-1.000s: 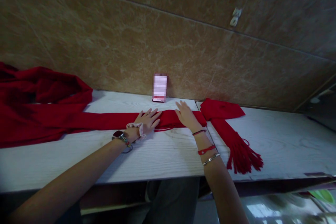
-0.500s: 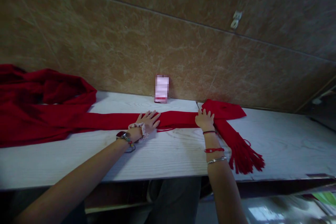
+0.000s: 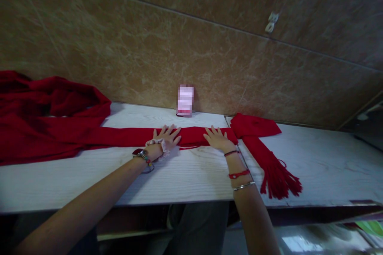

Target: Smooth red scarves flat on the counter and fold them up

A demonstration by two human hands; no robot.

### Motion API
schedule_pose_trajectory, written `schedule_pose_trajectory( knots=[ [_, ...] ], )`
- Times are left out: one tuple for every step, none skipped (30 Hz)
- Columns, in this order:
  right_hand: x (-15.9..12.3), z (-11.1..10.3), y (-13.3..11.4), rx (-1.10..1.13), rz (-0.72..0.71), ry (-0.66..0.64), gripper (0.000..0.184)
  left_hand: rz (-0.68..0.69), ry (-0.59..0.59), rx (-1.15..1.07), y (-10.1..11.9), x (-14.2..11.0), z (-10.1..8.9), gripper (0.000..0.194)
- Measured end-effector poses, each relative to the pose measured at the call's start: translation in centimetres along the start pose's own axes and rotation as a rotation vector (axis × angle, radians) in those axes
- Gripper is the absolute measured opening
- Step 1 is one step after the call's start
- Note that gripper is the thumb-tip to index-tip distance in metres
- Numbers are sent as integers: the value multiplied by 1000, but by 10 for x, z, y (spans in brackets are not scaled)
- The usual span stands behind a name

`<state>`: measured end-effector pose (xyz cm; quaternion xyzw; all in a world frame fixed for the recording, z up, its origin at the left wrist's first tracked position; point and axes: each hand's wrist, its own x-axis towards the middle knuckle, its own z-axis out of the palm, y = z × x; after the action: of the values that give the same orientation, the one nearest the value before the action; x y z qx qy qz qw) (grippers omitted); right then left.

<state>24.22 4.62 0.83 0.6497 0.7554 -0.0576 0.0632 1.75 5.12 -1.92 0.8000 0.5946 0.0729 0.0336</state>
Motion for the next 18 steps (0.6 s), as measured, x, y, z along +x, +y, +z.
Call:
schedule_pose_trajectory(
  knots=[
    [0, 0, 9, -7, 74, 2, 53, 2, -5, 0, 0, 0, -1, 48],
    [0, 1, 17, -12, 151, 11, 54, 0, -12, 0, 1, -1, -2, 48],
    [0, 2, 24, -14, 233, 29, 55, -4, -19, -2, 1, -1, -2, 48],
    [0, 3, 28, -16, 313, 62, 57, -9, -26, -5, 1, -1, -3, 48],
    [1, 3, 31, -24, 374, 114, 59, -13, -30, -9, 1, -1, -4, 48],
    [1, 4, 31, -39, 396, 183, 60, -16, -32, -13, 2, 0, -5, 49],
    [2, 3, 28, -57, 376, 260, 60, -20, -32, -19, 2, 0, -6, 49],
    [3, 3, 23, -70, 314, 334, 59, -26, -34, -28, 2, 0, -7, 50],
    [4, 1, 16, -67, 217, 389, 57, -37, -38, -37, 1, 0, -8, 51],
    [5, 0, 6, -48, 95, 419, 56, -52, -41, -44, -1, 0, -8, 52],
    [6, -1, -5, -16, -32, 423, 55, -70, -44, -45, -3, 0, -9, 53],
    [5, -2, -18, 19, -153, 411, 54, -92, -45, -40, -8, 1, -8, 53],
    [4, -2, -30, 47, -266, 391, 54, -105, -48, -30, -14, 1, -7, 54],
    [3, -1, -43, 61, -366, 370, 53, -107, -55, -16, -22, 2, -5, 55],
    [1, 0, -55, 61, -451, 348, 53, -100, -58, 3, -32, 2, -2, 55],
    [-2, 2, -65, 47, -515, 321, 53, -81, -60, 25, -44, 1, 1, 55],
    [-4, 4, -73, 25, -558, 289, 54, -62, -59, 49, -58, -1, 4, 54],
    [-6, 7, -79, 0, -577, 256, 55, -40, -22, 82, -74, -4, 7, 52]
  ],
)
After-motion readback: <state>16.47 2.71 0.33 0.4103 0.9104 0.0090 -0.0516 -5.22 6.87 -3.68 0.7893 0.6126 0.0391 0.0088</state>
